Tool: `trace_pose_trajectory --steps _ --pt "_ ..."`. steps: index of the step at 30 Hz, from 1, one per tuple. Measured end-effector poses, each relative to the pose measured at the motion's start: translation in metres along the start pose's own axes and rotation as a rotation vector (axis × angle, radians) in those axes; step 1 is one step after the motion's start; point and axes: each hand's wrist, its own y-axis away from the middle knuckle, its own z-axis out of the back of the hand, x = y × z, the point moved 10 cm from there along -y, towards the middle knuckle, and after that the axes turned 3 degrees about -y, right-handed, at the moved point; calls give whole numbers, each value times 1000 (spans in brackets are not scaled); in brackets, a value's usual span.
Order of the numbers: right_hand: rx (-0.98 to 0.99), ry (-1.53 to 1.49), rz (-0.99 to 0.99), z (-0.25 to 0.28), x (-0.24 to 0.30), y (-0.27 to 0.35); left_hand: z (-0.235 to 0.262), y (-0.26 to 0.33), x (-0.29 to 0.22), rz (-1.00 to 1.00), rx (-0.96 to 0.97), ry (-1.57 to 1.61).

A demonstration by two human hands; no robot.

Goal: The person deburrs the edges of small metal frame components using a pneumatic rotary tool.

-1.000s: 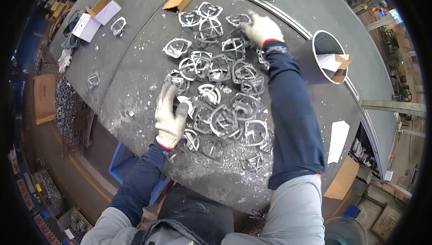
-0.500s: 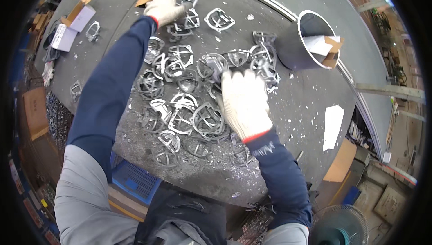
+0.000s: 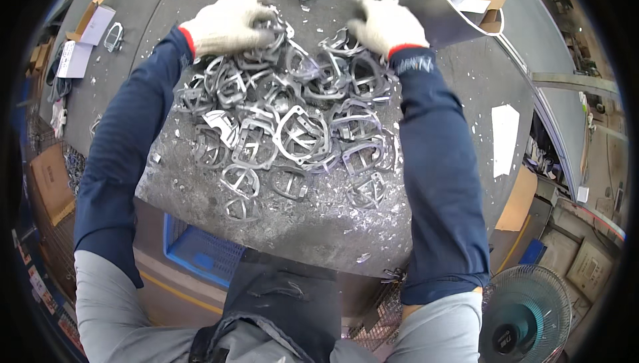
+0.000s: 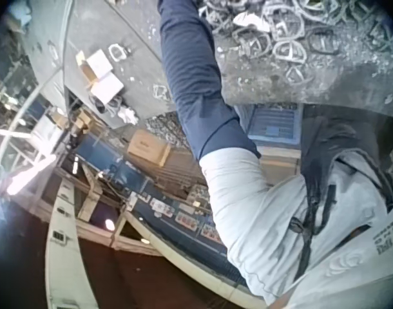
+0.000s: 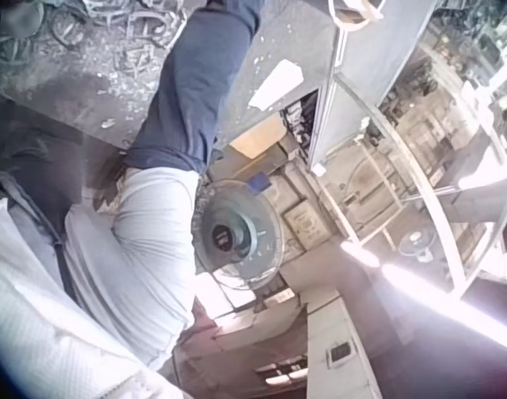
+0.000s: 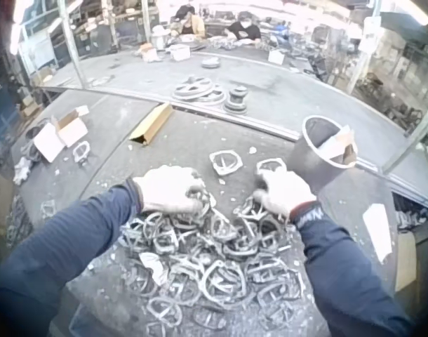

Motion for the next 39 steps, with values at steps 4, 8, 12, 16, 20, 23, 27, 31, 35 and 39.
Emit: trace_pose_trajectory --steps 4,8,12,16,20,23,27,31,35,39 --pt "-18 9 51 -5 13 88 11 32 -31 -6 145 6" --pt "-111 -62 -12 13 -2 183 43 11 -39 -19 -160 183" --pt "-114 -139 -66 10 7 251 25 -61 -42 19 -316 100" --pt "-223 -240 -34 12 27 312 14 -74 -109 -63 143 -56" --pt "-542 -415 -227 20 14 385 16 -32 -151 -311 -19 90" --pt "-548 -385 -422 -6 -3 436 45 62 -152 -365 -380 70" --pt "-496 -314 -553 -56 -23 469 -16 207 -105 -52 -619 76" --pt "-637 -500 -548 -65 -7 436 -106 299 -135 27 -506 12" --pt "-712 -540 -430 -63 11 379 -139 276 -142 74 -688 258" --pt "-749 -581 -308 -48 24 335 -118 238 -144 57 -806 109"
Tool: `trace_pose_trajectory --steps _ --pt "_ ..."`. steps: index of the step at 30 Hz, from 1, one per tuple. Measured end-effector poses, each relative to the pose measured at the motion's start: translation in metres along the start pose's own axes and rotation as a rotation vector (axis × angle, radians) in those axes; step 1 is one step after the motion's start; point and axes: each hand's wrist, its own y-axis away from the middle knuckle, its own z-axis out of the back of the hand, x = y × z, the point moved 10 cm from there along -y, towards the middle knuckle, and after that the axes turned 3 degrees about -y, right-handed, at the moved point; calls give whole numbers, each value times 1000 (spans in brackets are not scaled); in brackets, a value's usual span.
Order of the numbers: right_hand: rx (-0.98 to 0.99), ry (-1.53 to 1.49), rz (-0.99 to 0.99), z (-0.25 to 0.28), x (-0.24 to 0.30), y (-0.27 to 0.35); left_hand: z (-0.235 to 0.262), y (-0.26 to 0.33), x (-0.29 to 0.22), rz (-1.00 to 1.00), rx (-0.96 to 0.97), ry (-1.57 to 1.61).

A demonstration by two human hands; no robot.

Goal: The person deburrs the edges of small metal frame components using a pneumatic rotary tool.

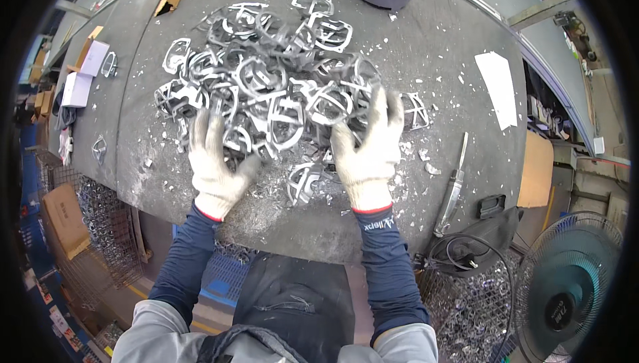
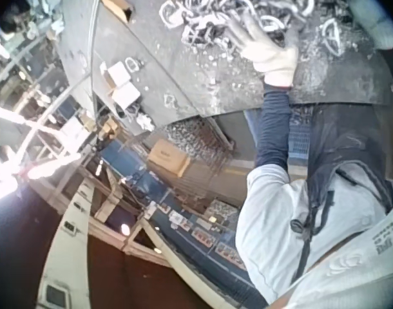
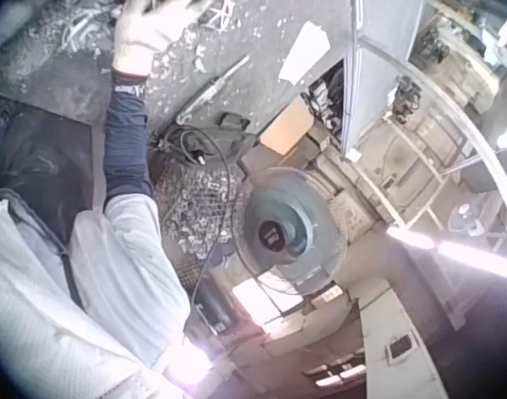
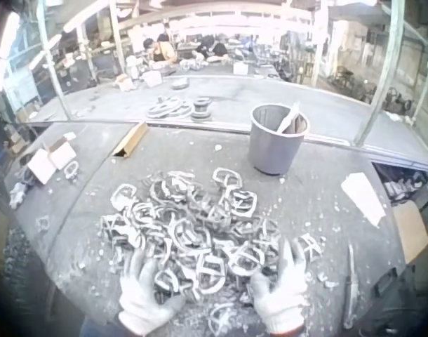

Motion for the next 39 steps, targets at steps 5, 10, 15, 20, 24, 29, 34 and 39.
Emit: trace_pose_trajectory --steps 5,10,15,20,24,29,34,39 --pt "55 14 90 8 23 -8 2 -4 5 195 -95 -9" --pt "-41 77 194 76 42 77 80 46 -57 45 -253 57" --pt "-32 154 115 138 9 206 89 203 -105 -207 157 435" --pt "-48 153 -1 180 7 276 -26 370 -42 550 633 124" --pt "14 74 -59 186 15 299 -38 315 -58 645 825 74" --pt "12 18 14 181 42 309 -103 339 -26 607 905 137" --pt "217 102 -154 162 12 338 -64 333 -8 702 482 146" --pt "438 106 -286 142 -42 373 17 280 -7 493 -112 404"
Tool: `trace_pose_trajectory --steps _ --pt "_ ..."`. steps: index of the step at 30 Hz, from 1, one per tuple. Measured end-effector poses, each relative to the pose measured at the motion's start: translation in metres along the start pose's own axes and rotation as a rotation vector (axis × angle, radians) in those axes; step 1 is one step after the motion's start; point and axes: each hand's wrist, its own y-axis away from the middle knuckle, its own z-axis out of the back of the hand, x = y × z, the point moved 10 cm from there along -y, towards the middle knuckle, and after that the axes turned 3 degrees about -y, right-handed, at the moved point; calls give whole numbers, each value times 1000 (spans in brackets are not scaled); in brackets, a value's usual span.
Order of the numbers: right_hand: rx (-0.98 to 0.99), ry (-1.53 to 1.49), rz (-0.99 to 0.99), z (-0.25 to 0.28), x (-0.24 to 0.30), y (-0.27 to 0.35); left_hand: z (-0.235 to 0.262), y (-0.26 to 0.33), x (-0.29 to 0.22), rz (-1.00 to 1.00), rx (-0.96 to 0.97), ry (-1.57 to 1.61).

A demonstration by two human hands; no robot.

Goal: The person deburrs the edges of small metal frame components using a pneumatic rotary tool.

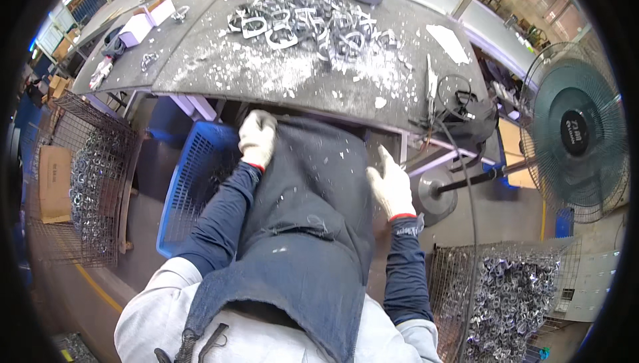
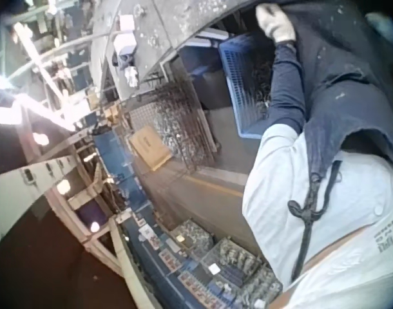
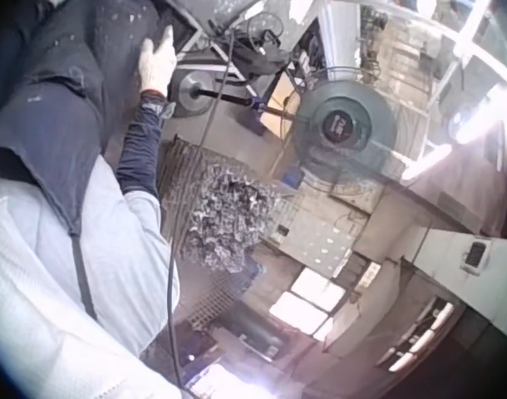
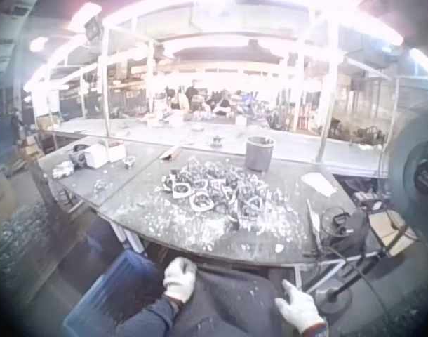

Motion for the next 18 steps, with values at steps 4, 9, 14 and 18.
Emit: trace_pose_trajectory --steps 4,9,14,18 --pt "124 -34 24 -22 -16 1 -1 -9 10 60 107 -43" --pt "-48 -75 237 -10 24 -18 6 22 53 316 233 -262" --pt "-510 -2 285 107 63 -98 0 16 -37 -147 227 -157" --pt "-649 250 238 160 31 -151 0 -26 -158 -445 113 -61"
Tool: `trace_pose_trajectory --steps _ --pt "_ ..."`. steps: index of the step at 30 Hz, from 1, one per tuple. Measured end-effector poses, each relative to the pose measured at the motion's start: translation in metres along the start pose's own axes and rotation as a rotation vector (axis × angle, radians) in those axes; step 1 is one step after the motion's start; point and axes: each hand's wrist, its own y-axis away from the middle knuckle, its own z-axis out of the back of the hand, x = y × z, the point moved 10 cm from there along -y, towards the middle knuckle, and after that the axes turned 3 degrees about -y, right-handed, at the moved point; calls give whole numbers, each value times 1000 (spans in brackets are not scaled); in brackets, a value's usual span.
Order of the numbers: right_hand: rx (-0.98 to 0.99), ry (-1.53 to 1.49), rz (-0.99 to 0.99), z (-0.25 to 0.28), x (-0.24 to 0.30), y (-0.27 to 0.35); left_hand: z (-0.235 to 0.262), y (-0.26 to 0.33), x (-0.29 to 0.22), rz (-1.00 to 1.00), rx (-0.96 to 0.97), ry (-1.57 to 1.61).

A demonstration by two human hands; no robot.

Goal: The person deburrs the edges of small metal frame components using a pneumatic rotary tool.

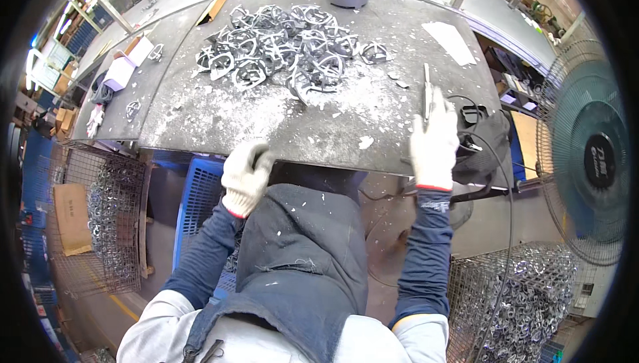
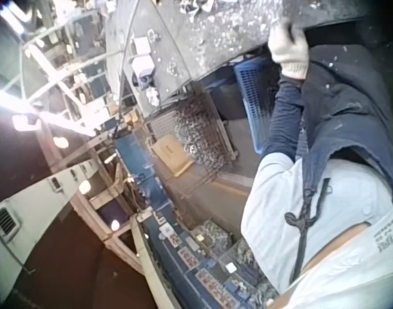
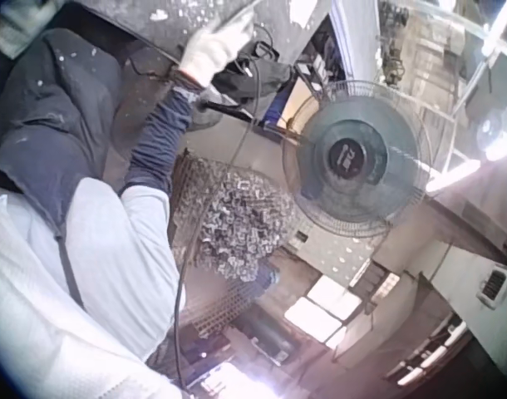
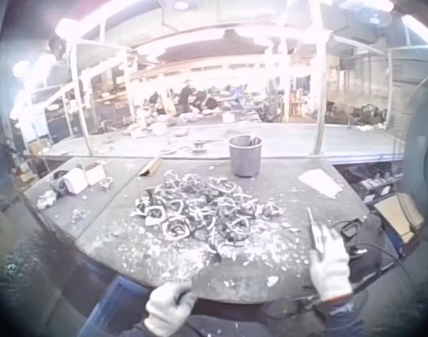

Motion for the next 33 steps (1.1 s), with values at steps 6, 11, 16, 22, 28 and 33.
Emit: trace_pose_trajectory --steps 6,11,16,22,28,33 --pt "401 234 -145 -49 -49 -27 -64 -123 19 52 15 -105" --pt "199 103 -72 -21 10 -35 -100 -155 36 234 344 -320" --pt "233 93 69 -54 -9 -14 -98 -127 27 -45 115 -239" --pt "257 292 38 -50 -54 -46 -69 -101 -47 -365 289 -135" --pt "368 409 -48 -69 -68 -58 -84 -52 -67 -608 442 -218" --pt "264 430 106 -69 -59 -55 -76 -55 -42 -374 323 -62"
